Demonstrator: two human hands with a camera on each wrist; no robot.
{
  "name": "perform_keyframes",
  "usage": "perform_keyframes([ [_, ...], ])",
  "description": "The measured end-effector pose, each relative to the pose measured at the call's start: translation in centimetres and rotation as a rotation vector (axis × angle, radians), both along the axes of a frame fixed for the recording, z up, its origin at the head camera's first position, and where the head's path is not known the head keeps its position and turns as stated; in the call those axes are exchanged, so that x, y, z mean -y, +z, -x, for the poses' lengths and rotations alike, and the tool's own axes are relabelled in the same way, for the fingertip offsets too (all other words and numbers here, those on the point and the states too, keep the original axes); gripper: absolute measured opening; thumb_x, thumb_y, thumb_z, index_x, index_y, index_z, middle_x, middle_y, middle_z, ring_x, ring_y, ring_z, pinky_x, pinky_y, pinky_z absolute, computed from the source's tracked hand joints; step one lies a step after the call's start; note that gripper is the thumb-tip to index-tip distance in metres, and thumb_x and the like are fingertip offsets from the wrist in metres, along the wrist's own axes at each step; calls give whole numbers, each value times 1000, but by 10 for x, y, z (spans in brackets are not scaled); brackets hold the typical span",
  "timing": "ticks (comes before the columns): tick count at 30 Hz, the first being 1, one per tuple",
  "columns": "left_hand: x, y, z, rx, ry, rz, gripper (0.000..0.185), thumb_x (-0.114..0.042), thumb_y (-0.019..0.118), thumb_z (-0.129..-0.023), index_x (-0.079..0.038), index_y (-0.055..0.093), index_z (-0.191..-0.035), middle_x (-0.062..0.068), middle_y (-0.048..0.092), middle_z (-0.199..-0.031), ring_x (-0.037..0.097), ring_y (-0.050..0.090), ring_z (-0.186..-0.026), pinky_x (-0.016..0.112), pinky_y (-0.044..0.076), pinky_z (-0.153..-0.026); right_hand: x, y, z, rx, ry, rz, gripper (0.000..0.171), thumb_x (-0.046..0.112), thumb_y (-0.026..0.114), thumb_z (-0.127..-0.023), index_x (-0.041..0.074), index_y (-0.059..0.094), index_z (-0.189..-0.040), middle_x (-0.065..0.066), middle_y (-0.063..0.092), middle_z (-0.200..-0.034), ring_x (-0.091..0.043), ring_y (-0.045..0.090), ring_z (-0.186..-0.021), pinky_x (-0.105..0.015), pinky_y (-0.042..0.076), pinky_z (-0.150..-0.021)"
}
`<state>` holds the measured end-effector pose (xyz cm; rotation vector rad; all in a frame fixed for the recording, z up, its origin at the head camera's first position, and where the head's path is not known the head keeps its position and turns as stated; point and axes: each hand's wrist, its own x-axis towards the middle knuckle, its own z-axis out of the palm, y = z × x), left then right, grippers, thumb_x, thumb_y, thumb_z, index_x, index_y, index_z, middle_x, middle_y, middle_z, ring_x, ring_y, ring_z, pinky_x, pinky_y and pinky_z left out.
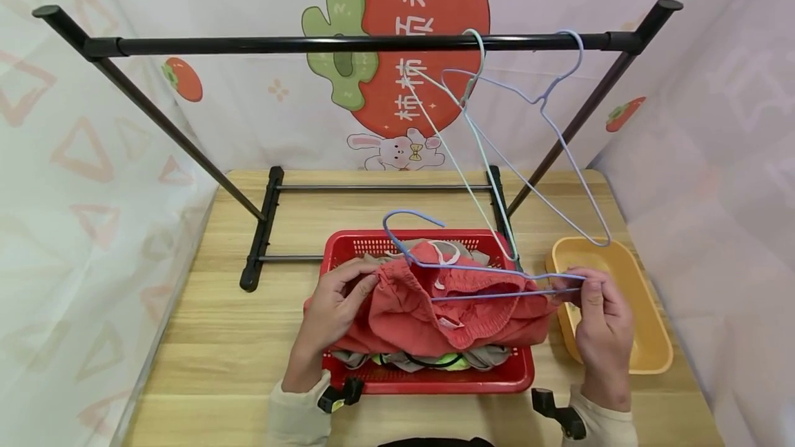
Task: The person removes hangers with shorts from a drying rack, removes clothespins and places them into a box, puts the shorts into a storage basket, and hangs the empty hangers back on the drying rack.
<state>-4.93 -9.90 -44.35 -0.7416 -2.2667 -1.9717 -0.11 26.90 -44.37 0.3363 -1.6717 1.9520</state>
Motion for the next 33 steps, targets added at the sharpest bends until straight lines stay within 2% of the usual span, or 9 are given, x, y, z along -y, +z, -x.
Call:
perform_keyframes([
  [3,1,0,0,5,15,25,23,4,59,-102,-5,73,-118,6,70,-116,31,61,-118,34,50,-101,-2,2,-2,19,-28,12,23,-12,41,-105,-29,55,-102,-12,65,-83,-16,70,-79,-19,57,-68],
  [8,3,-3,0,28,38,91,22,0,64,-101,-8,73,-119,2,70,-118,30,59,-124,37,44,-109,-6,2,-3,38,-43,87,23,-10,43,-105,-29,54,-98,-13,61,-80,-18,67,-77,-21,56,-63],
  [13,9,-10,-2,57,69,169,24,-1,67,-98,-10,73,-119,3,69,-121,26,53,-134,42,37,-114,-6,4,-4,116,-183,134,31,2,51,-107,-28,55,-99,-11,59,-76,-17,63,-70,-21,55,-60],
  [15,11,-11,-2,63,63,182,24,0,67,-98,-9,73,-119,5,68,-124,26,50,-138,42,37,-113,-6,5,-4,146,-245,142,34,6,54,-106,-27,56,-99,-10,61,-75,-16,63,-67,-21,55,-59],
  [18,13,-13,-2,55,41,205,24,-1,68,-98,-11,74,-119,9,66,-130,29,46,-141,45,36,-114,-8,5,-2,143,-303,200,35,9,57,-105,-25,59,-99,-11,63,-75,-16,64,-65,-20,55,-56],
  [21,16,-14,-3,42,15,251,25,-3,68,-98,-14,74,-120,8,65,-135,31,44,-142,49,34,-115,-11,6,0,90,-314,303,33,8,60,-104,-24,59,-98,-14,64,-76,-17,64,-63,-20,54,-54],
  [25,21,-15,-4,20,-18,317,24,-6,69,-98,-16,74,-120,2,67,-131,32,48,-140,52,36,-113,-17,7,3,40,-343,409,33,7,63,-101,-25,59,-97,-18,65,-75,-19,63,-61,-21,51,-50],
  [26,23,-16,-4,12,-24,330,23,-7,69,-99,-16,74,-120,1,67,-130,30,50,-138,52,38,-112,-18,8,3,40,-365,409,34,8,63,-101,-25,59,-97,-18,66,-75,-19,63,-61,-20,51,-49],
  [33,32,-17,-2,-32,0,399,21,-11,69,-100,-18,73,-120,-5,69,-120,17,63,-115,47,52,-99,-30,8,6,29,-431,500,33,7,65,-99,-25,59,-93,-20,63,-72,-20,62,-56,-20,48,-44],
])
